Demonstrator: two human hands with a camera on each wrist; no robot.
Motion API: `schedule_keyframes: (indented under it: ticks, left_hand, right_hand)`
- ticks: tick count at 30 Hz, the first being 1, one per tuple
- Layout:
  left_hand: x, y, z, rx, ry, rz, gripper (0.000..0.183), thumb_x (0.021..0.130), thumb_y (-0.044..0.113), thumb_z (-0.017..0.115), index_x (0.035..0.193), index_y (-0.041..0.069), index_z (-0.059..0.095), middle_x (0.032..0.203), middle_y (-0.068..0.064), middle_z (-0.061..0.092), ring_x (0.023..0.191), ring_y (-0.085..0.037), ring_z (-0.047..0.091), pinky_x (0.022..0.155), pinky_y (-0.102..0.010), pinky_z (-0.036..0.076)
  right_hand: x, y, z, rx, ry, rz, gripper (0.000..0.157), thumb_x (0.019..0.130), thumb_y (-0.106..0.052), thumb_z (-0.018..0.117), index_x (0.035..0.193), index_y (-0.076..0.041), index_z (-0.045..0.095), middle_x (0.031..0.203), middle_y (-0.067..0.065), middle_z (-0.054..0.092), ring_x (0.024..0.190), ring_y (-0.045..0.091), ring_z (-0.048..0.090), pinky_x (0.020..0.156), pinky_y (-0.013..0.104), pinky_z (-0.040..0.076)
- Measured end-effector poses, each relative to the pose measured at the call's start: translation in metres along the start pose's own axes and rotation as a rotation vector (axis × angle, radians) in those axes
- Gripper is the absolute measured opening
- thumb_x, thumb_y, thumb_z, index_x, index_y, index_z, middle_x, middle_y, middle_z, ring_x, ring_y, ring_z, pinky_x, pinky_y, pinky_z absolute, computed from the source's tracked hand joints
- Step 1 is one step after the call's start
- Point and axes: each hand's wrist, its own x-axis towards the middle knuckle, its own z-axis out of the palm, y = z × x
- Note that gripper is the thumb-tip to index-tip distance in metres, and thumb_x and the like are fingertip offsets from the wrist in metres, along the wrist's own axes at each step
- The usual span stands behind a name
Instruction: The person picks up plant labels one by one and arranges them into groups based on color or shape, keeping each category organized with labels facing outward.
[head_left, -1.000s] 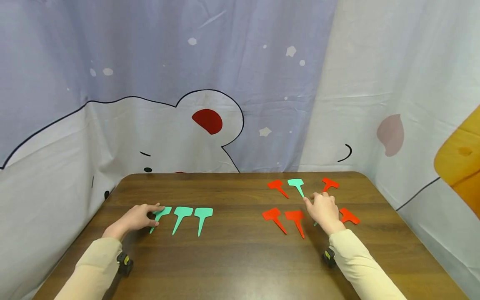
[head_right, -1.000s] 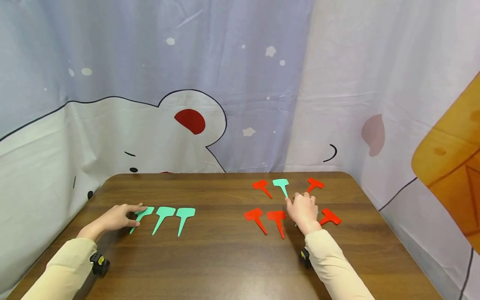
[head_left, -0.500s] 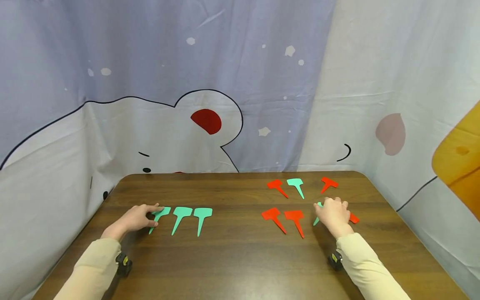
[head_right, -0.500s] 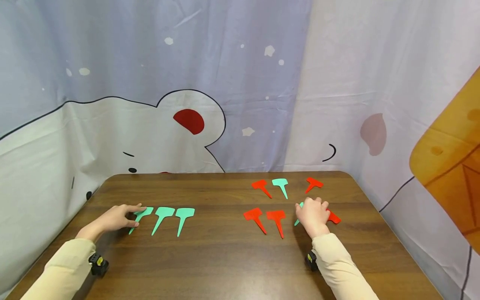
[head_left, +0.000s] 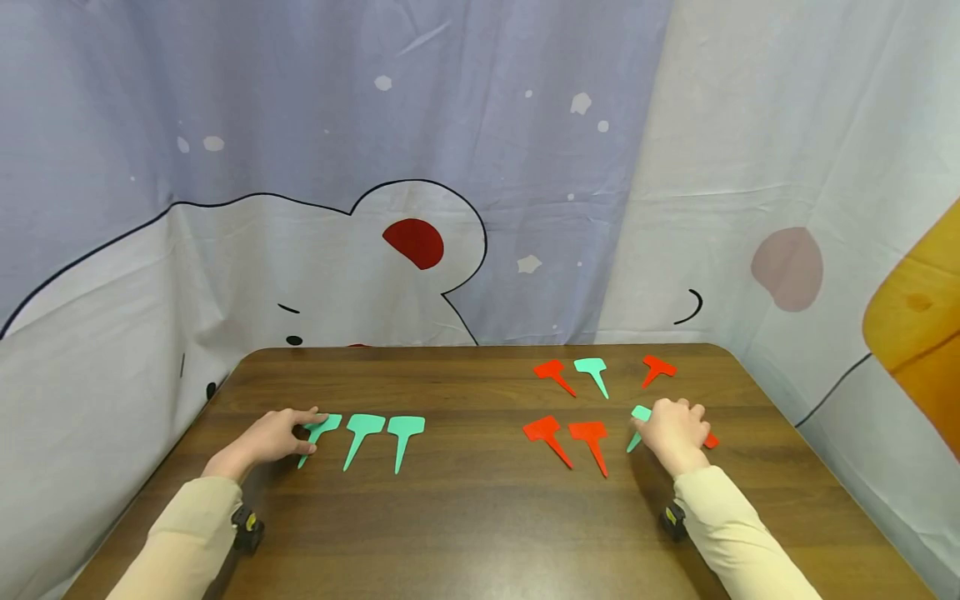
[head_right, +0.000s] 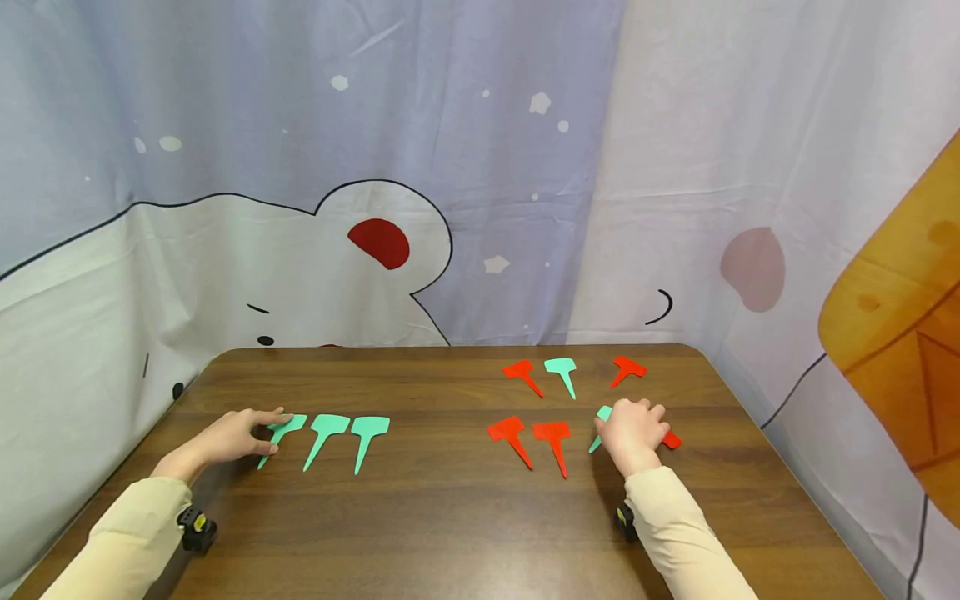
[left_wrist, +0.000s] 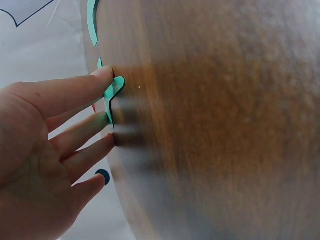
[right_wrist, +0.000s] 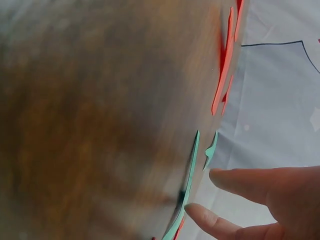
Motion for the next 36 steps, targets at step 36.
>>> schedule_keyframes:
  ticks: [36]
  left_hand:
    - [0.002,0.0,0.0,0.018,-0.006,-0.009,0.058,0.079,0.025,0.076,0.131,0.008,0.058,0.142,-0.022,0.044,0.127,-0.053,0.037,0.095,-0.062,0.039]
  right_hand:
    - [0.013,-0.005,-0.007,-0.012,-0.182,0.102,0.043,0.073,-0.025,0.073,0.097,0.008,0.061,0.103,0.037,0.052,0.105,0.057,0.038,0.088,0.069,0.032]
